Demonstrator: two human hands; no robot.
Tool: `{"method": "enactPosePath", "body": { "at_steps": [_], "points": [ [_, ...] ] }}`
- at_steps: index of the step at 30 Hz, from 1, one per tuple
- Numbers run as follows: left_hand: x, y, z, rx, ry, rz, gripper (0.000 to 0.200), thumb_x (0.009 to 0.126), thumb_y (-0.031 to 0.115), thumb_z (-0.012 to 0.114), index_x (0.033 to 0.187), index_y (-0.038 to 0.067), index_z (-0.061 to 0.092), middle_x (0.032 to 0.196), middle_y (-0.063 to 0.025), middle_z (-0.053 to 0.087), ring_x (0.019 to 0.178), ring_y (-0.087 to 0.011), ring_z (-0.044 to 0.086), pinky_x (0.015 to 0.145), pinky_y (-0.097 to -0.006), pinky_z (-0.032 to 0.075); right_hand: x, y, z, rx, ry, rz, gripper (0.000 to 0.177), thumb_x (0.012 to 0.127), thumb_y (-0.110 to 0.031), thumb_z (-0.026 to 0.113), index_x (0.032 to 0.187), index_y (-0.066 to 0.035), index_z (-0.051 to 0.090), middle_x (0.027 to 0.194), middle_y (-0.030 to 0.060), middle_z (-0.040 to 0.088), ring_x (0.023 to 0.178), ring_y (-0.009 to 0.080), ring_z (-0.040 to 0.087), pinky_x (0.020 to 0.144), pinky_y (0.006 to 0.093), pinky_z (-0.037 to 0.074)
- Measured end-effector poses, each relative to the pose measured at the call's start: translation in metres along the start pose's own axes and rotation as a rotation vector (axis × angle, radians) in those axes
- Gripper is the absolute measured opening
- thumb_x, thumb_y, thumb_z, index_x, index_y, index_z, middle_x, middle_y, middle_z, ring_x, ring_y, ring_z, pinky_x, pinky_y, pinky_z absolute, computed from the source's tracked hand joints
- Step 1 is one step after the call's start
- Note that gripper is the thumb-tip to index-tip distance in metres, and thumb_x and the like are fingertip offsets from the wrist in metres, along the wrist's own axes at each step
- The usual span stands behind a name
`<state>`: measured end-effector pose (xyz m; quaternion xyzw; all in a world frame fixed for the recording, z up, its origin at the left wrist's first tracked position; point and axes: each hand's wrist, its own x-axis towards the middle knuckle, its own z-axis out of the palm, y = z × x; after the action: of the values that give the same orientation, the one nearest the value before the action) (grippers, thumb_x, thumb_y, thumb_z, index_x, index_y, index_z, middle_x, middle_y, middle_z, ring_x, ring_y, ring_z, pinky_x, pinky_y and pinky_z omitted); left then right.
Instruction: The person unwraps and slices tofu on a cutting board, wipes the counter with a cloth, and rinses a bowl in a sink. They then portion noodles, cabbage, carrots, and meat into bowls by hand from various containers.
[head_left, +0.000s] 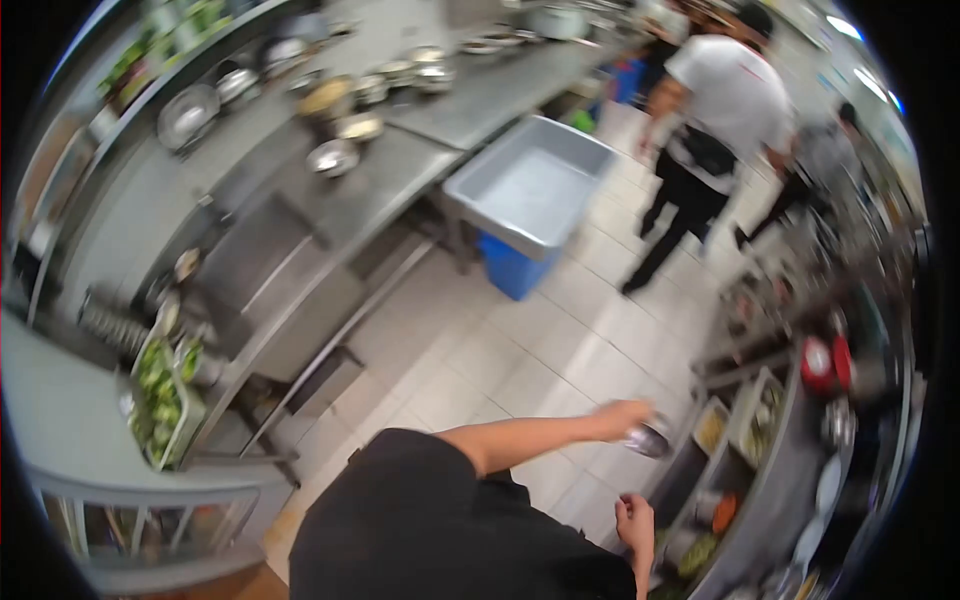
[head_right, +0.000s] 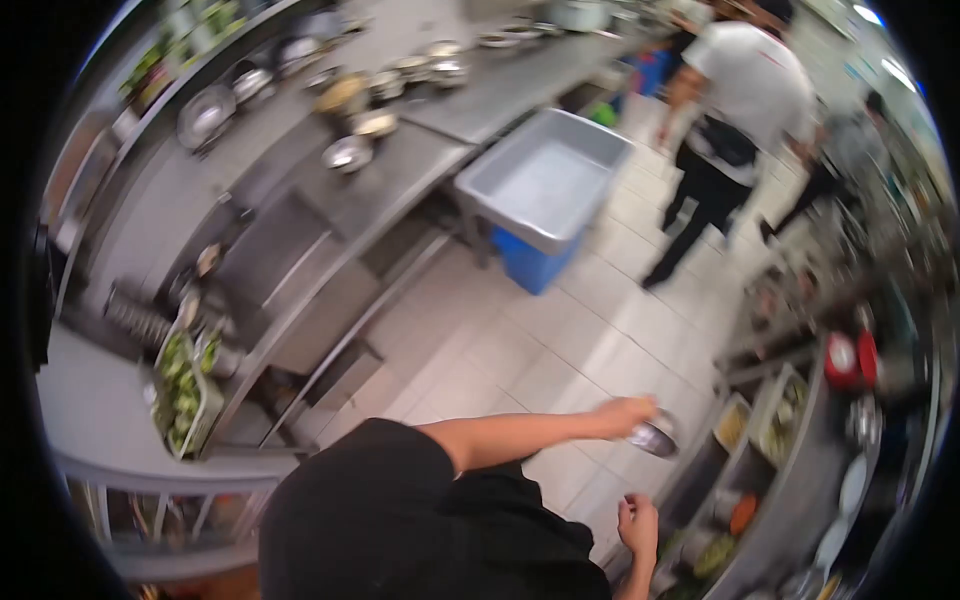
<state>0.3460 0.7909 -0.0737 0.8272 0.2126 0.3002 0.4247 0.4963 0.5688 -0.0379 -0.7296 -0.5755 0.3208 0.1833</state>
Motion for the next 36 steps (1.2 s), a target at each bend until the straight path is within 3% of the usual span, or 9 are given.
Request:
{"method": "enactPosePath", "body": {
  "at_steps": [5,8,9,11,18,22,26,30,36],
  "points": [
    [-0.316,-0.078,-0.335,0.398,0.837,-1.131,0.022,0.075,0.015,0.063,0.092,0.000,0.063,0.093,-0.0201,0.064,0.086,-0.0341,0.062,0.075,-0.0431,0.049,0.227,-0.192,0.057,-0.100,-0.363,-0.524,0.020,0.086,-0.016,0.064,0.097,0.001,0.066,0.084,0.0179,0.067,0.073,0.0302,0.064,0.067,0.0372,0.051],
    [-0.474,0.024,-0.460,0.906,1.403,-1.253,0.018,0.074,0.009,0.062,0.088,-0.002,0.059,0.077,-0.0191,0.061,0.072,-0.0310,0.062,0.065,-0.0457,0.048,0.331,-0.308,0.101,-0.126,-0.283,-0.751,0.018,0.084,-0.014,0.064,0.094,0.000,0.066,0.089,0.0191,0.065,0.077,0.0339,0.063,0.070,0.0399,0.051],
    [-0.538,0.038,-0.481,0.610,1.653,-1.225,0.022,0.075,0.008,0.063,0.095,-0.002,0.060,0.083,-0.0181,0.064,0.067,-0.0254,0.064,0.059,-0.0406,0.050,0.360,-0.355,0.118,-0.116,-0.240,-0.819,0.018,0.083,-0.014,0.065,0.094,0.000,0.066,0.091,0.0193,0.065,0.078,0.0342,0.062,0.070,0.0403,0.050],
    [-0.546,0.100,-0.502,0.417,2.030,-0.767,0.021,0.080,0.000,0.057,0.101,-0.002,0.059,0.093,-0.0134,0.067,0.067,-0.0163,0.064,0.052,-0.0292,0.051,0.421,-0.447,0.160,-0.005,-0.236,-0.906,0.020,0.083,-0.014,0.065,0.096,0.001,0.066,0.094,0.0200,0.064,0.081,0.0346,0.063,0.071,0.0401,0.051],
    [-0.518,0.043,-0.550,0.155,2.194,-0.819,0.024,0.082,-0.001,0.055,0.105,-0.004,0.058,0.092,-0.0104,0.065,0.072,-0.0171,0.065,0.055,-0.0279,0.057,0.628,-0.829,0.320,0.105,-0.127,-1.482,0.041,0.080,-0.019,0.070,0.119,-0.010,0.062,0.110,0.0219,0.060,0.104,0.0405,0.056,0.093,0.0446,0.044],
    [-0.451,-0.046,-0.643,-0.165,2.035,-0.862,0.025,0.086,0.002,0.057,0.110,-0.003,0.059,0.102,-0.0114,0.067,0.085,-0.0174,0.066,0.065,-0.0302,0.059,0.707,-0.978,0.392,-0.216,-0.202,-1.425,0.056,0.081,-0.022,0.069,0.134,-0.015,0.054,0.126,0.0243,0.055,0.114,0.0397,0.054,0.094,0.0451,0.045],
    [-0.395,-0.121,-0.758,-0.342,1.954,-0.715,0.019,0.089,0.004,0.058,0.106,-0.004,0.059,0.099,-0.0111,0.066,0.079,-0.0171,0.065,0.065,-0.0317,0.059,0.701,-1.023,0.423,-0.808,-0.268,-1.126,0.076,0.077,-0.041,0.067,0.146,-0.033,0.037,0.142,0.0181,0.047,0.139,0.0346,0.034,0.115,0.0485,0.024],
    [-0.356,-0.177,-0.844,-0.407,1.856,-0.696,0.016,0.086,0.007,0.063,0.094,-0.005,0.056,0.087,-0.0095,0.059,0.074,-0.0174,0.063,0.067,-0.0318,0.059,0.732,-1.015,0.443,-0.795,-0.292,-1.232,0.072,0.075,-0.036,0.068,0.142,-0.040,0.041,0.154,0.0231,0.024,0.130,0.0521,0.037,0.100,0.0480,0.046],
    [-0.302,-0.195,-0.895,-0.563,1.768,-0.676,0.016,0.086,0.008,0.063,0.093,-0.005,0.056,0.087,-0.0089,0.058,0.075,-0.0182,0.063,0.069,-0.0323,0.060,0.731,-1.017,0.416,-0.734,-0.432,-1.144,0.050,0.077,-0.027,0.066,0.127,-0.024,0.061,0.111,0.0222,0.063,0.107,0.0319,0.061,0.109,0.0451,0.033]
  ]
}}
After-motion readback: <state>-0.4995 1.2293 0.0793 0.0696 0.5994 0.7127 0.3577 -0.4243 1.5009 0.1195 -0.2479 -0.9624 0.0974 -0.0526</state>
